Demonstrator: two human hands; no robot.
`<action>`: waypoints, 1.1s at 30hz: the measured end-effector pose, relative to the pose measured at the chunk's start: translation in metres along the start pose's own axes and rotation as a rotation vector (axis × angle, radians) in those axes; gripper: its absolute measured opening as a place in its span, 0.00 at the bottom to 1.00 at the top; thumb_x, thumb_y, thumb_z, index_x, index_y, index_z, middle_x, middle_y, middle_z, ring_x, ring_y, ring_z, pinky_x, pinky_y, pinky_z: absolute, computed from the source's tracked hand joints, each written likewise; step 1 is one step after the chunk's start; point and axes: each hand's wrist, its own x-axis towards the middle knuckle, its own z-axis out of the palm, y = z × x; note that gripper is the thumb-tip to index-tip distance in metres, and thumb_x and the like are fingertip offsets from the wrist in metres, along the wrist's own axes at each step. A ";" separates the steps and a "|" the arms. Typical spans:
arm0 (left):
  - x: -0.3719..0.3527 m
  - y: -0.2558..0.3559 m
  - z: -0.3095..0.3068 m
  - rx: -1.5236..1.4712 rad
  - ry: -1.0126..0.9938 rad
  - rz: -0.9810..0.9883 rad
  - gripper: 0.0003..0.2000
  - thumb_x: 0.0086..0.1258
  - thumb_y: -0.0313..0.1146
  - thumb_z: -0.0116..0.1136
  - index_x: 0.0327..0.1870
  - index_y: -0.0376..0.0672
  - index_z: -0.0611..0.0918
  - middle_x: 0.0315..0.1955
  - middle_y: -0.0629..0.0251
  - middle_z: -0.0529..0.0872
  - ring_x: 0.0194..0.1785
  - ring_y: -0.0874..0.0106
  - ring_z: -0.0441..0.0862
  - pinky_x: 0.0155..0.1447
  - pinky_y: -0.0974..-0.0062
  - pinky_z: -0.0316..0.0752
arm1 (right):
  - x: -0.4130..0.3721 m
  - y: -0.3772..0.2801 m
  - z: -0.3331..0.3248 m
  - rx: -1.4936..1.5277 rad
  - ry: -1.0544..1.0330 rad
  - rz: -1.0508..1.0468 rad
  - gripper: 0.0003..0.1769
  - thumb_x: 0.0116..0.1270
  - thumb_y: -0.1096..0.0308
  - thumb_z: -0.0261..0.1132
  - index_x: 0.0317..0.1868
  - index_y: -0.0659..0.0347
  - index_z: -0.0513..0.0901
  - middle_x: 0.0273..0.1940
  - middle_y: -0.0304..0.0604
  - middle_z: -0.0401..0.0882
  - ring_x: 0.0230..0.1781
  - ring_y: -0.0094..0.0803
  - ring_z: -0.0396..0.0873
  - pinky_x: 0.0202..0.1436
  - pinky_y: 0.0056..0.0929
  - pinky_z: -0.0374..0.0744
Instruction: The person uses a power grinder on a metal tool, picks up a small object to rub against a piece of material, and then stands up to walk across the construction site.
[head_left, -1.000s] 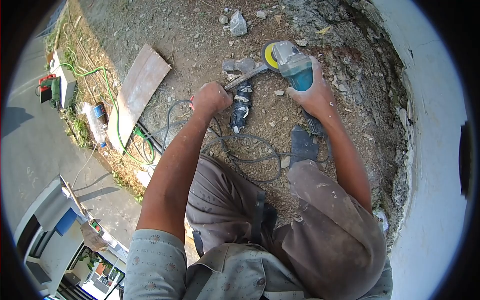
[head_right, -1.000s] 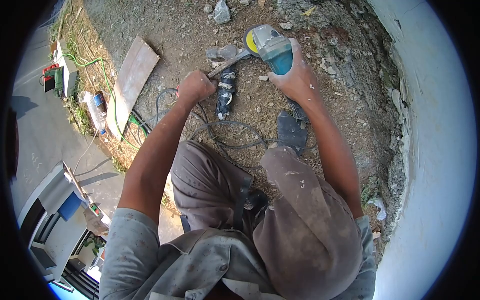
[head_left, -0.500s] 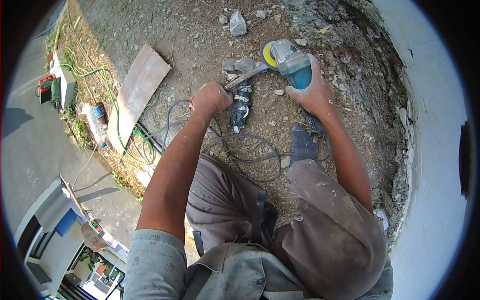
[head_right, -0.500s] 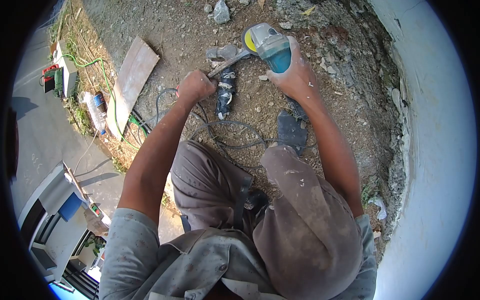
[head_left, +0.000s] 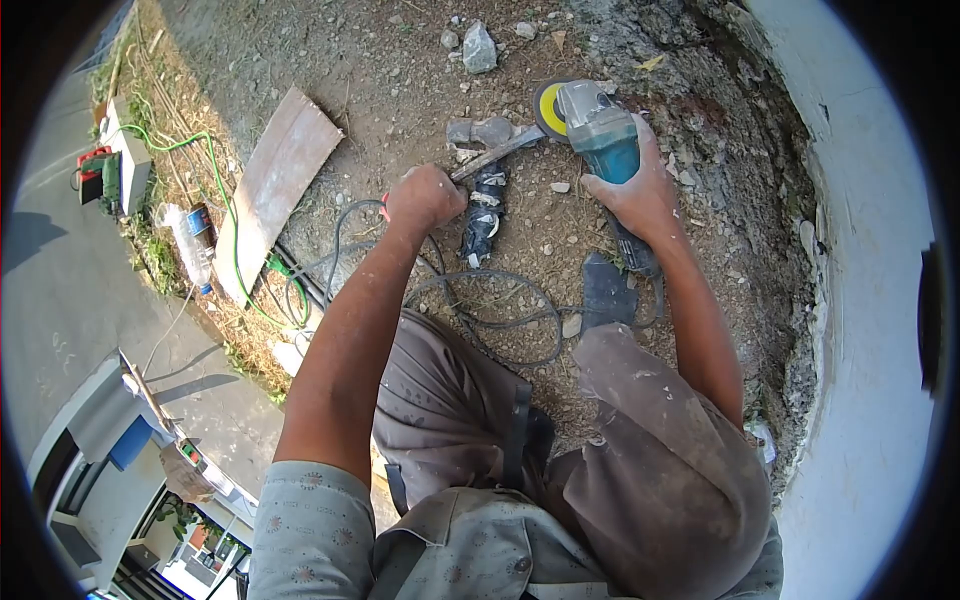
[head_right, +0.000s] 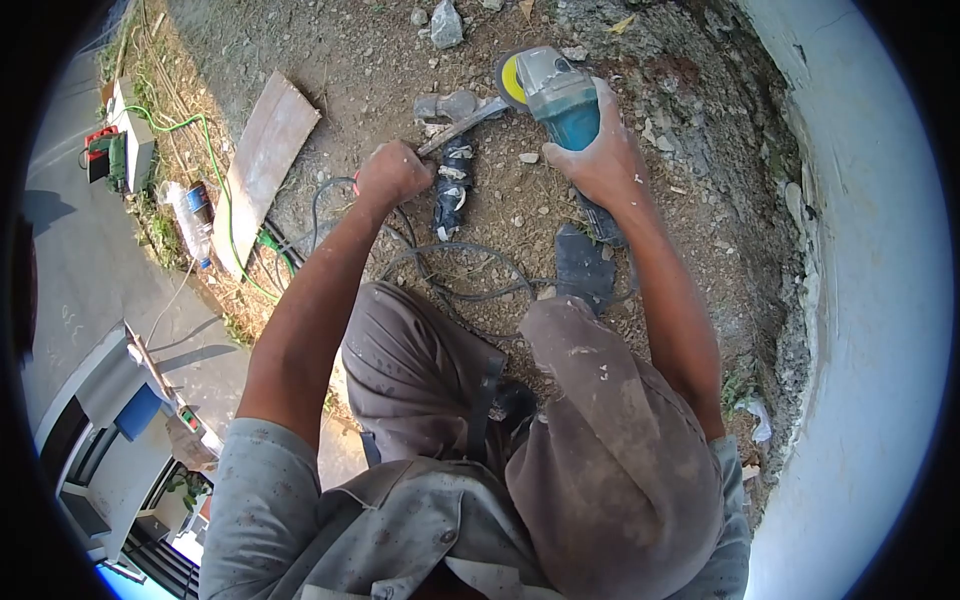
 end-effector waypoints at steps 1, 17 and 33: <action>0.000 0.000 -0.001 -0.011 -0.004 0.000 0.22 0.61 0.48 0.61 0.39 0.34 0.89 0.42 0.43 0.89 0.49 0.48 0.88 0.57 0.57 0.82 | -0.006 0.003 0.001 -0.013 0.001 -0.022 0.60 0.50 0.52 0.78 0.80 0.54 0.54 0.65 0.60 0.76 0.63 0.55 0.78 0.66 0.46 0.76; 0.001 -0.001 0.006 -0.013 0.032 -0.004 0.22 0.62 0.48 0.61 0.38 0.33 0.89 0.40 0.42 0.89 0.48 0.48 0.88 0.55 0.57 0.82 | -0.021 -0.001 0.007 -0.063 -0.063 0.019 0.59 0.53 0.55 0.75 0.80 0.48 0.49 0.60 0.63 0.80 0.58 0.62 0.81 0.63 0.51 0.78; 0.001 -0.001 0.005 -0.005 0.027 0.003 0.22 0.62 0.48 0.61 0.38 0.34 0.89 0.40 0.42 0.89 0.48 0.48 0.88 0.55 0.57 0.82 | -0.016 -0.002 0.003 -0.059 -0.096 0.051 0.59 0.52 0.54 0.76 0.80 0.51 0.51 0.64 0.61 0.77 0.62 0.60 0.79 0.67 0.48 0.76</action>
